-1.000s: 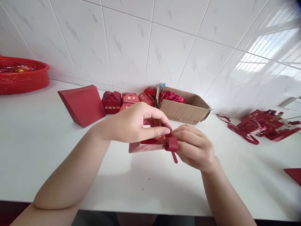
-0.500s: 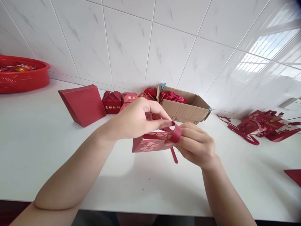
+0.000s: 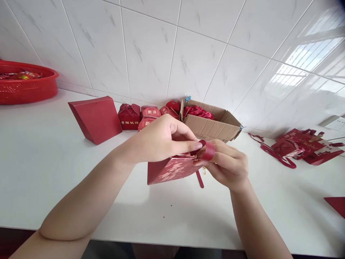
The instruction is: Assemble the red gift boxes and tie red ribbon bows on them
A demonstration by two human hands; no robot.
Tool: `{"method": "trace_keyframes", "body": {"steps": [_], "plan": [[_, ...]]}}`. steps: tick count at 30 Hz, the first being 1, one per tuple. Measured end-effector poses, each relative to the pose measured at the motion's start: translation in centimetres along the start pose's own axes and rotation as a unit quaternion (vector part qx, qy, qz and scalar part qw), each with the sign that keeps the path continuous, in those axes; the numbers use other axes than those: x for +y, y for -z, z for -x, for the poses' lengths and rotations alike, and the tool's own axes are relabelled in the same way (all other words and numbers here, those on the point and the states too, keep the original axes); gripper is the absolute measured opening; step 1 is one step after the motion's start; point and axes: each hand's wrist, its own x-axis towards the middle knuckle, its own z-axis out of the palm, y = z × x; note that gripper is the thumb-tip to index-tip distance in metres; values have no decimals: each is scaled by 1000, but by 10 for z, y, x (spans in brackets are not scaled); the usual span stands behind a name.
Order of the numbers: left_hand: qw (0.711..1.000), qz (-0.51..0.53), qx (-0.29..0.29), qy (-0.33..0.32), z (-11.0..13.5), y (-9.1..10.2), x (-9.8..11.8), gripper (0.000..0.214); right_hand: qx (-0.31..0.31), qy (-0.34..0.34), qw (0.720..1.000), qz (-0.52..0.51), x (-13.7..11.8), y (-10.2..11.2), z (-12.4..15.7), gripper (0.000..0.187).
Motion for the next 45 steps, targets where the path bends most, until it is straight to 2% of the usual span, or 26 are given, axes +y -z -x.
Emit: {"method": "trace_keyframes", "body": {"steps": [24,31,39,42,45], "plan": [[1000,5,-10,-26,3,1,5,18,8,-16,1000,8,-2,0,1,14],[999,-13,-44,-2,5,3,7,20,10,-22,994,104,0,0,1,17],[998,-22,-38,35,-4,1,-10,25,1,-31,984,175,8,-1,4,15],[999,-8,-39,28,-7,-1,-13,22,18,-30,982,187,10,-1,4,13],[1000,0,-15,-1,-11,-4,-13,18,52,-40,983,171,11,-2,3,13]]}}
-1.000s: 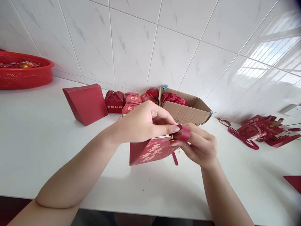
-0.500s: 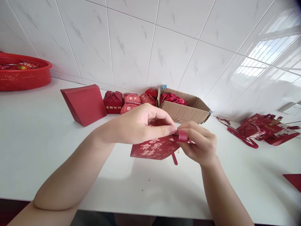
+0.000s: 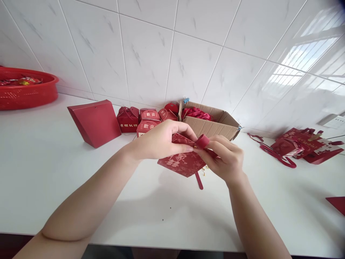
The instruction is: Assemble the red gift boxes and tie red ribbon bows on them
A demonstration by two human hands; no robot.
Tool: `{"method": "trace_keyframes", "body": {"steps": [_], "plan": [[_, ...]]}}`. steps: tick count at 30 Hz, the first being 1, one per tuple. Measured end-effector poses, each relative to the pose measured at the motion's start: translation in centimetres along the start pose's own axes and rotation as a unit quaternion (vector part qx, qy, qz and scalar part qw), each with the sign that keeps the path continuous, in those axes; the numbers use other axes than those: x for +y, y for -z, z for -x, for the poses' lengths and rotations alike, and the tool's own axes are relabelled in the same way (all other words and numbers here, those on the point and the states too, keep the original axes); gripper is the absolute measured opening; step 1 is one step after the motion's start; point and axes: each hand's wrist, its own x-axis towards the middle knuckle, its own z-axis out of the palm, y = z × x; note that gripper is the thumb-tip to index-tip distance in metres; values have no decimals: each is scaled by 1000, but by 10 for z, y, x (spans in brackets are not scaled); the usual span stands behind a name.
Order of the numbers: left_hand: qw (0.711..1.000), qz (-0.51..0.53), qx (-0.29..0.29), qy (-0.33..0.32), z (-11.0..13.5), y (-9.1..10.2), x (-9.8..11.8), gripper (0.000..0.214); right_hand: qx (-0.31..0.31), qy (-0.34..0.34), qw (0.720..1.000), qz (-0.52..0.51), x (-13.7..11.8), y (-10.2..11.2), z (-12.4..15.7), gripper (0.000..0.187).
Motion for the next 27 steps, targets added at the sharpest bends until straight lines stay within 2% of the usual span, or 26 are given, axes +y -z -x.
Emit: {"method": "trace_keyframes", "body": {"steps": [4,7,11,14,16,18,21,24,27], "plan": [[1000,5,25,-16,-4,-3,1,11,38,-119,991,-56,0,-3,1,11],[999,0,37,-16,-6,-3,0,10,28,-209,971,-113,-1,-5,2,13],[993,-36,85,-72,-9,-10,-8,10,50,-246,955,-158,-3,-9,4,10],[961,-96,151,-210,-13,-15,-18,9,86,-191,962,-172,1,-12,4,5],[917,-154,183,-318,-16,-17,-22,14,108,-132,969,-178,5,-14,4,5],[874,-203,193,-396,-18,-16,-23,17,118,-79,974,-178,8,-14,3,8],[849,-221,180,-444,-17,-14,-20,21,111,-28,978,-175,9,-10,1,17],[853,-207,157,-452,-14,-13,-15,22,103,7,980,-168,7,-6,-1,24],[853,-201,155,-456,-10,-13,-12,22,99,38,981,-161,4,-2,-4,20]]}}
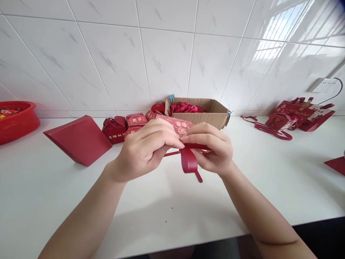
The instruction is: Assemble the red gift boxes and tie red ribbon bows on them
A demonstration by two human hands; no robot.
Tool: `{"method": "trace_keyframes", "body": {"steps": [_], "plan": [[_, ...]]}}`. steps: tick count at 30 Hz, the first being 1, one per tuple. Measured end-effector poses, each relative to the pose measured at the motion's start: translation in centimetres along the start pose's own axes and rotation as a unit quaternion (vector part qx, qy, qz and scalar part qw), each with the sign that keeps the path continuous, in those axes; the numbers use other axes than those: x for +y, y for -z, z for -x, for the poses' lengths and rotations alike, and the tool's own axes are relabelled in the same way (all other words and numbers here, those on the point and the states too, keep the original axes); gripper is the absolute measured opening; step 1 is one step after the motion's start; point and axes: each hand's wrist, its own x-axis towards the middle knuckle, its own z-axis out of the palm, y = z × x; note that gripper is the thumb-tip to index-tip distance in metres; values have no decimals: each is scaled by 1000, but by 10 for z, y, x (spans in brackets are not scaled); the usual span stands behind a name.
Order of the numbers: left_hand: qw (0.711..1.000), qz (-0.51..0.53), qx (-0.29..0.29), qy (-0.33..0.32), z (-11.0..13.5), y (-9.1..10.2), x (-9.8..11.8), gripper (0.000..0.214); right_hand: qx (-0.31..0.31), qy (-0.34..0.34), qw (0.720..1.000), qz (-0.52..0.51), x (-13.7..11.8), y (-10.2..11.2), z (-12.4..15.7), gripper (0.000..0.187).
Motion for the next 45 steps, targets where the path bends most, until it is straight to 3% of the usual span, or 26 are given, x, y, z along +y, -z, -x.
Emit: {"method": "trace_keyframes", "body": {"steps": [8,18,22,26,36,45], "plan": [[1000,8,9,-4,-3,0,2,22,-2,-11,1000,-1,-5,0,-3,18],[999,27,26,10,-4,-2,0,20,46,4,999,26,-9,-4,-1,21],[996,61,10,62,-3,-1,3,20,51,3,998,31,-9,-4,0,22],[988,83,-34,124,-2,2,8,41,39,8,999,24,-7,-3,2,18],[988,88,-73,107,-5,8,9,31,22,42,997,55,-10,-1,-3,15],[996,52,-17,66,-9,5,9,13,53,31,996,58,-12,-4,-2,17]]}}
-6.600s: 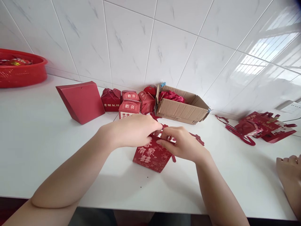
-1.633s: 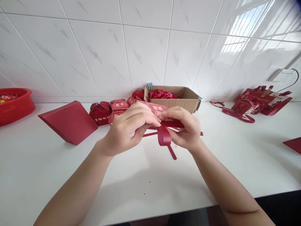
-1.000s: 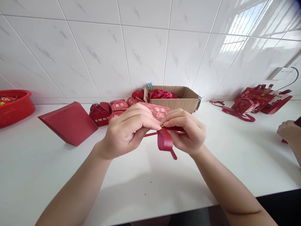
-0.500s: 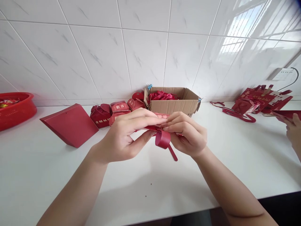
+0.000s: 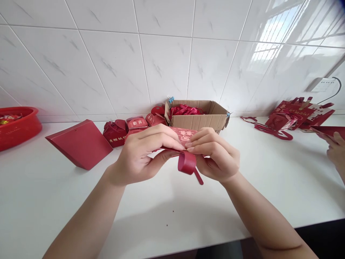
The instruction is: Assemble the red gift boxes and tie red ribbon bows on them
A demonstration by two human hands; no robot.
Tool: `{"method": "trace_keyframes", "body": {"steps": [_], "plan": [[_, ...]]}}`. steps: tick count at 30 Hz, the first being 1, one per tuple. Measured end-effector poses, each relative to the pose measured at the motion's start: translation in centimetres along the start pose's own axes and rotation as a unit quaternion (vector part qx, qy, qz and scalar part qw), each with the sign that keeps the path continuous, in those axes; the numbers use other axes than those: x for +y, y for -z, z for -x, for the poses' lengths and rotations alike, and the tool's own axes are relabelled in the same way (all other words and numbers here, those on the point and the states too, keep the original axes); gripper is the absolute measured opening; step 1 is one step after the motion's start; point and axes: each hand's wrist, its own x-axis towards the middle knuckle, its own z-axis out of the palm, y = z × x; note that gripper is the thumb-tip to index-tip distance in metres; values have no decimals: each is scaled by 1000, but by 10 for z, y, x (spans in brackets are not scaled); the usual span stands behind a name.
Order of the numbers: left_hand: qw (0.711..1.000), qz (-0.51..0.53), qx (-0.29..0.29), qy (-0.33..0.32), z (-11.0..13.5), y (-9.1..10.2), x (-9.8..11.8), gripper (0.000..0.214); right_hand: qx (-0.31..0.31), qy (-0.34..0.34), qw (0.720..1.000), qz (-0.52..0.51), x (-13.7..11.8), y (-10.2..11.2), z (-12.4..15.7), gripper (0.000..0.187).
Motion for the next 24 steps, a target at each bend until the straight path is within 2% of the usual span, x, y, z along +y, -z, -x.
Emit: {"method": "trace_keyframes", "body": {"steps": [3,6,9,12,14,16,19,24], "plan": [[999,-3,20,46,3,-3,-5,11,-1,-61,998,2,1,-4,2,15],[985,14,1,169,7,-7,-15,10,-24,-188,982,8,6,-9,8,12],[944,31,-53,323,12,-12,-28,12,-80,-355,931,-18,18,-12,16,18],[907,44,-83,411,19,-18,-43,17,-141,-470,871,-37,31,-15,26,24],[883,53,-107,453,24,-23,-54,21,-174,-495,851,-30,39,-16,34,24],[871,54,-120,474,30,-29,-64,23,-200,-497,844,-31,45,-18,40,20],[877,46,-110,466,37,-34,-75,23,-208,-494,843,-51,48,-22,46,20],[897,44,-77,434,39,-40,-78,20,-156,-495,851,-75,50,-26,52,17]]}}
